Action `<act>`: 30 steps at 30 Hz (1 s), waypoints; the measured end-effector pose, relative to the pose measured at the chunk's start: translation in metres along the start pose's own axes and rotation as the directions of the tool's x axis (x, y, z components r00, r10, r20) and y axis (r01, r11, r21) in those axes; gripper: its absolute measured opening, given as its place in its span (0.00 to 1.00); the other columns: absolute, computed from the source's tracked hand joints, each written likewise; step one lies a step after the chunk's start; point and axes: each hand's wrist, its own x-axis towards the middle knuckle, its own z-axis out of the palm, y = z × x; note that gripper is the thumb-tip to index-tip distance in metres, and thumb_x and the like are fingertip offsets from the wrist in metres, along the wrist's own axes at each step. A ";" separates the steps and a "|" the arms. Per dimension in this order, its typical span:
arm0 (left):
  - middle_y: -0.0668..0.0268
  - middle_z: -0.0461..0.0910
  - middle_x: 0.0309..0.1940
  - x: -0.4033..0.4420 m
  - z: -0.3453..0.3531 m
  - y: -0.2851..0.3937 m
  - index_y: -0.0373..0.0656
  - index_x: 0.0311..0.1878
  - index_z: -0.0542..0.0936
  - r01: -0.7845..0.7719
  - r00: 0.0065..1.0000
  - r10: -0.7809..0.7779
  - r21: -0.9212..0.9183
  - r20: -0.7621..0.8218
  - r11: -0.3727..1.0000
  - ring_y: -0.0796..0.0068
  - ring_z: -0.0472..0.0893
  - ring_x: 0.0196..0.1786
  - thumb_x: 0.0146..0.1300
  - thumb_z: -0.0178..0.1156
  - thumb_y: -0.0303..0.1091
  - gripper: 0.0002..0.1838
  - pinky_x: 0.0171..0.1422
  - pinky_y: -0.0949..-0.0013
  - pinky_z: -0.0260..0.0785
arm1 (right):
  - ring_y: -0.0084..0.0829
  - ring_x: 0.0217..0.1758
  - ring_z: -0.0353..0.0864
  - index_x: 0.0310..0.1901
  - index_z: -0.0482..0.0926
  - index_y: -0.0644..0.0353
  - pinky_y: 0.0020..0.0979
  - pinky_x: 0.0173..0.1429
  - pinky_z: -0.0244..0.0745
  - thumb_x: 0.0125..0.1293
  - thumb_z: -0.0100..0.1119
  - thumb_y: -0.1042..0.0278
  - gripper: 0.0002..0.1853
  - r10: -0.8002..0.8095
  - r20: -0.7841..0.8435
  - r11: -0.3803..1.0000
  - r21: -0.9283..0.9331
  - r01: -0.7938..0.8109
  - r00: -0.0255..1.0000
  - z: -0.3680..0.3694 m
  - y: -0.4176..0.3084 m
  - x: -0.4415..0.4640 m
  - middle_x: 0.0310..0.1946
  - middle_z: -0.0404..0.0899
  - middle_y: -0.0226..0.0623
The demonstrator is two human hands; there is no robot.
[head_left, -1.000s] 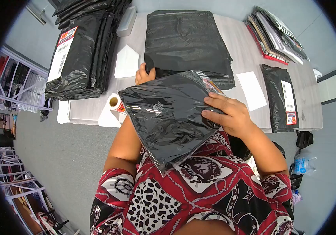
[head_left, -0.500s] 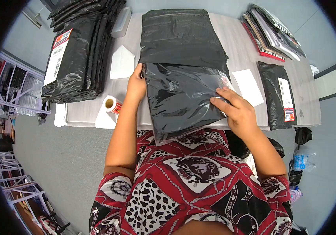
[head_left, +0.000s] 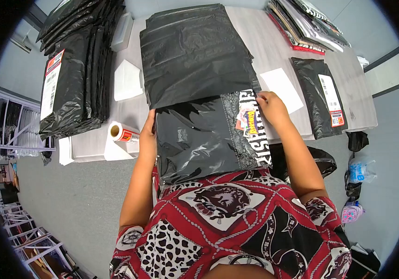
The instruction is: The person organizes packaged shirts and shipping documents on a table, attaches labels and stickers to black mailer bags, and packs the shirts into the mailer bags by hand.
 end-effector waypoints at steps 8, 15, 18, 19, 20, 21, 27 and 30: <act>0.53 0.70 0.54 -0.049 -0.019 -0.006 0.41 0.59 0.66 -0.140 0.990 0.123 0.471 0.067 0.871 0.67 0.71 0.56 0.53 0.45 0.13 0.28 0.60 0.73 0.59 | 0.38 0.30 0.74 0.32 0.72 0.64 0.36 0.39 0.69 0.56 0.47 0.76 0.04 -0.092 0.473 0.995 0.081 0.061 0.876 -0.011 0.014 -0.031 0.27 0.76 0.45; 0.79 0.53 0.22 -0.091 -0.054 0.038 0.42 0.65 0.57 -0.069 0.989 0.033 0.254 0.142 0.965 0.87 0.56 0.24 0.43 0.44 0.08 0.40 0.33 0.87 0.53 | 0.15 0.32 0.67 0.37 0.68 0.56 0.21 0.38 0.68 0.65 0.47 0.67 0.04 -0.222 0.561 0.490 0.771 -0.406 0.797 -0.058 0.042 -0.100 0.27 0.67 0.21; 0.67 0.66 0.36 -0.052 -0.052 0.109 0.39 0.66 0.46 -0.190 0.982 0.182 -0.327 -0.054 0.926 0.77 0.69 0.38 0.42 0.62 0.24 0.47 0.45 0.74 0.64 | 0.15 0.31 0.70 0.46 0.67 0.58 0.20 0.37 0.67 0.61 0.53 0.69 0.13 -0.292 0.217 -0.002 0.974 -0.227 0.932 -0.099 0.003 -0.065 0.27 0.68 0.22; 0.61 0.71 0.42 -0.039 -0.043 0.141 0.40 0.67 0.42 -0.299 0.953 0.282 -0.457 -0.108 0.838 0.71 0.73 0.45 0.43 0.69 0.31 0.53 0.51 0.69 0.68 | 0.17 0.33 0.72 0.48 0.66 0.59 0.21 0.40 0.69 0.61 0.53 0.68 0.15 -0.368 0.136 -0.083 0.980 -0.178 0.920 -0.117 -0.010 -0.051 0.30 0.70 0.25; 0.51 0.65 0.54 -0.029 -0.049 0.162 0.42 0.67 0.43 -0.330 0.939 0.330 -0.514 -0.095 0.792 0.60 0.70 0.54 0.43 0.68 0.30 0.52 0.58 0.60 0.65 | 0.28 0.47 0.72 0.48 0.64 0.61 0.32 0.51 0.67 0.55 0.61 0.64 0.22 -0.313 0.021 -0.142 0.987 -0.069 0.950 -0.138 -0.049 -0.043 0.41 0.71 0.35; 0.53 0.68 0.51 -0.020 -0.056 0.177 0.44 0.67 0.43 -0.374 0.912 0.406 -0.526 -0.060 0.763 0.62 0.71 0.52 0.46 0.66 0.30 0.51 0.57 0.60 0.65 | 0.31 0.49 0.72 0.51 0.62 0.62 0.35 0.52 0.67 0.54 0.61 0.65 0.25 -0.439 -0.095 -0.224 0.974 -0.006 0.894 -0.148 -0.054 -0.028 0.44 0.71 0.38; 0.59 0.69 0.50 0.020 -0.091 0.269 0.42 0.66 0.51 -0.508 0.769 0.638 -0.637 -0.032 0.580 0.69 0.68 0.55 0.58 0.52 0.22 0.33 0.62 0.67 0.60 | 0.38 0.54 0.69 0.49 0.66 0.64 0.46 0.61 0.59 0.65 0.42 0.62 0.16 -0.600 -0.391 -0.134 0.909 0.394 0.698 -0.230 -0.131 0.006 0.47 0.70 0.42; 0.59 0.68 0.52 0.076 -0.088 0.291 0.37 0.62 0.57 -0.601 0.769 0.621 -0.509 -0.155 0.616 0.63 0.65 0.61 0.60 0.52 0.23 0.27 0.63 0.67 0.59 | 0.27 0.43 0.70 0.38 0.67 0.57 0.33 0.59 0.60 0.67 0.40 0.66 0.06 -0.683 -0.363 -0.128 0.914 0.386 0.634 -0.231 -0.151 0.074 0.37 0.72 0.33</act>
